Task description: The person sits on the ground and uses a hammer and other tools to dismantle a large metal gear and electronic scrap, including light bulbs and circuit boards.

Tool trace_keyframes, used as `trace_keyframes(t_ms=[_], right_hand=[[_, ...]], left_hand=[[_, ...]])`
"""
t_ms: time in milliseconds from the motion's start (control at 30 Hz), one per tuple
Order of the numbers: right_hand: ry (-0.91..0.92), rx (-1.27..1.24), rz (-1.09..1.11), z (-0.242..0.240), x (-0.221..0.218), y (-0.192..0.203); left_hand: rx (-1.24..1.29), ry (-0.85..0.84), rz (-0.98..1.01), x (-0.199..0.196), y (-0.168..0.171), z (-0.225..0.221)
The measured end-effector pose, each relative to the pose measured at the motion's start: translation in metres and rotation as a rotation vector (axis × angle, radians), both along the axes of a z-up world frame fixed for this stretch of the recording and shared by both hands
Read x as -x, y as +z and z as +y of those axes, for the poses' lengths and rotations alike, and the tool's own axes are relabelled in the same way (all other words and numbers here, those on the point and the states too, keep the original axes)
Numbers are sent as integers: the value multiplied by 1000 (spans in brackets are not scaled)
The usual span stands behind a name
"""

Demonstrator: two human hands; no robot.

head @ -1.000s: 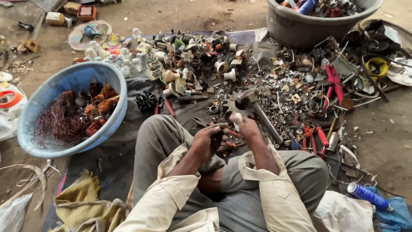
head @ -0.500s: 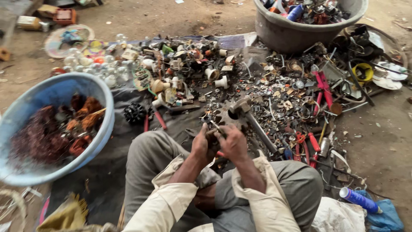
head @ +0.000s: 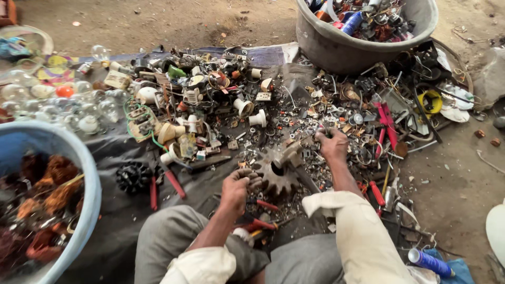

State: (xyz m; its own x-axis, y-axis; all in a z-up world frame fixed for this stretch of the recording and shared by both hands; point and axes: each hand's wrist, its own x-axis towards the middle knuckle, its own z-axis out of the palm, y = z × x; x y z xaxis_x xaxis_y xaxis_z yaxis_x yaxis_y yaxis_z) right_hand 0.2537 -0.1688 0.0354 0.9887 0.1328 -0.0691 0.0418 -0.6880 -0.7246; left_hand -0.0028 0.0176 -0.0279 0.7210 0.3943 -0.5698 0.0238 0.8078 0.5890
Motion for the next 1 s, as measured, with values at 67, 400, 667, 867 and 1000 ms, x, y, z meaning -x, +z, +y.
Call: trace_keyframes(t_ms=[67,400,667,867,1000], right_hand=[[32,94,-33,-4,-29,-42],[217,378,-139,-7,-52,-113],[194,425,-226,12,-36,-96],[138,-267,20,56,37,24],[399,-125,344,72,127,65]], left_hand=[[48,-25,20,-5,5,3],[137,-67,-22,-17,7,1],[346,-4,-109,-12,43,16],[402,36,-133,-11,57,21],[440,60,-139,-12,40,19]])
